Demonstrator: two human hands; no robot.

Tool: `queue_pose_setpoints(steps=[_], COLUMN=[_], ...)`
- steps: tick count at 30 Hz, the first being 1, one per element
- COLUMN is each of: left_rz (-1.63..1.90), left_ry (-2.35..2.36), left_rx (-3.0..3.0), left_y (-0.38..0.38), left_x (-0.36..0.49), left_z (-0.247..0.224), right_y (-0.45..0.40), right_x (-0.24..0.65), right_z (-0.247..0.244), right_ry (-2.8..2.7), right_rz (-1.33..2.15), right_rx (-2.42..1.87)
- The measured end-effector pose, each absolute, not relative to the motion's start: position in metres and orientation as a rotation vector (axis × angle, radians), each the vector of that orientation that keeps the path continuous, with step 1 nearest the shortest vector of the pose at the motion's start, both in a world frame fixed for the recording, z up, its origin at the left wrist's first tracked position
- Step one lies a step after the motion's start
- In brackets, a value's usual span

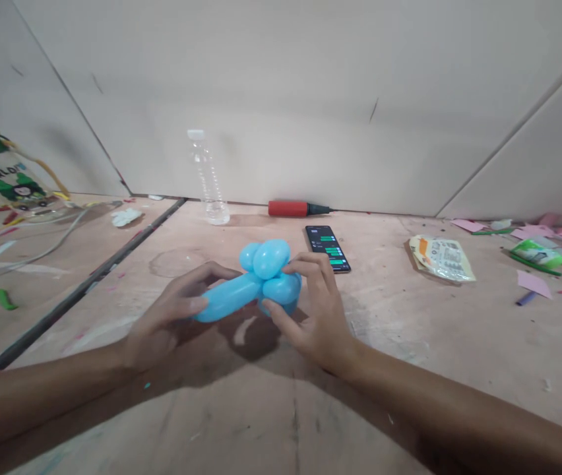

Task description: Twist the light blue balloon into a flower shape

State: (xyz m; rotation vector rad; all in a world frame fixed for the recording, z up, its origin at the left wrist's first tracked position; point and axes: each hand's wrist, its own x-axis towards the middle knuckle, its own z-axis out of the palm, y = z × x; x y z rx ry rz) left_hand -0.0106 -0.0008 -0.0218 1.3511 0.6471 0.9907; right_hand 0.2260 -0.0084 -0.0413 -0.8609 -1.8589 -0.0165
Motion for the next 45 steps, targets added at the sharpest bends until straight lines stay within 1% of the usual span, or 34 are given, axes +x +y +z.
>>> queue_pose_setpoints(steps=[2, 4, 6, 8, 10, 13, 16, 21, 26, 30, 35, 40, 42, 45], left_rz=[0.936, 0.946, 1.016, 1.095, 1.133, 1.129, 1.207, 1.305, 1.229, 1.144, 1.213, 1.132, 1.139, 1.194], left_ry=[0.576, 0.657, 0.794, 0.926, 0.981, 0.887, 0.829, 0.756, 0.715, 0.713, 0.715, 0.792, 0.785, 0.829], left_rx=[1.244, 1.236, 1.346, 1.604, 1.951, 2.291, 2.323, 2.352, 2.469, 2.427, 2.053, 1.752, 1.703, 1.665], left_y=[0.001, 0.001, 0.000, -0.002, -0.003, -0.003, -0.005, -0.008, -0.003, -0.001, -0.008, -0.004, -0.002, -0.001], left_x=[-0.010, -0.009, -0.009, -0.011, -0.013, -0.015, -0.014, -0.014, -0.016, -0.019, -0.022, -0.019, -0.016, -0.013], left_z=[-0.020, -0.018, -0.017, -0.016, -0.015, -0.014, -0.012, -0.012, -0.017, -0.018, -0.014, -0.014, -0.017, -0.022], right_y=[-0.008, -0.010, -0.013, -0.015, -0.017, -0.019, -0.021, -0.024, -0.027, -0.028, -0.023, -0.020, -0.020, -0.022], right_x=[0.226, 0.226, 0.226, 0.226, 0.227, 0.228, 0.227, 0.222, 0.220, 0.223, 0.232, 0.239, 0.238, 0.233], right_z=[-0.041, -0.041, -0.040, -0.039, -0.038, -0.038, -0.037, -0.034, -0.033, -0.029, -0.023, -0.028, -0.030, -0.031], right_ry=[-1.904, -2.011, -2.125, -2.192, -2.210, -2.218, -2.188, -2.064, -2.092, -2.137, -2.095, -2.209, -2.209, -2.028], right_rz=[-0.078, -0.172, -0.270, -0.327, -0.326, -0.284, -0.239, -0.172, -0.183, -0.189, -0.470, -0.654, -0.589, -0.240], right_rx=[-0.833, -0.783, -0.727, -0.699, -0.685, -0.626, -0.594, -0.676, -0.711, -0.709, -0.629, -0.503, -0.503, -0.697])
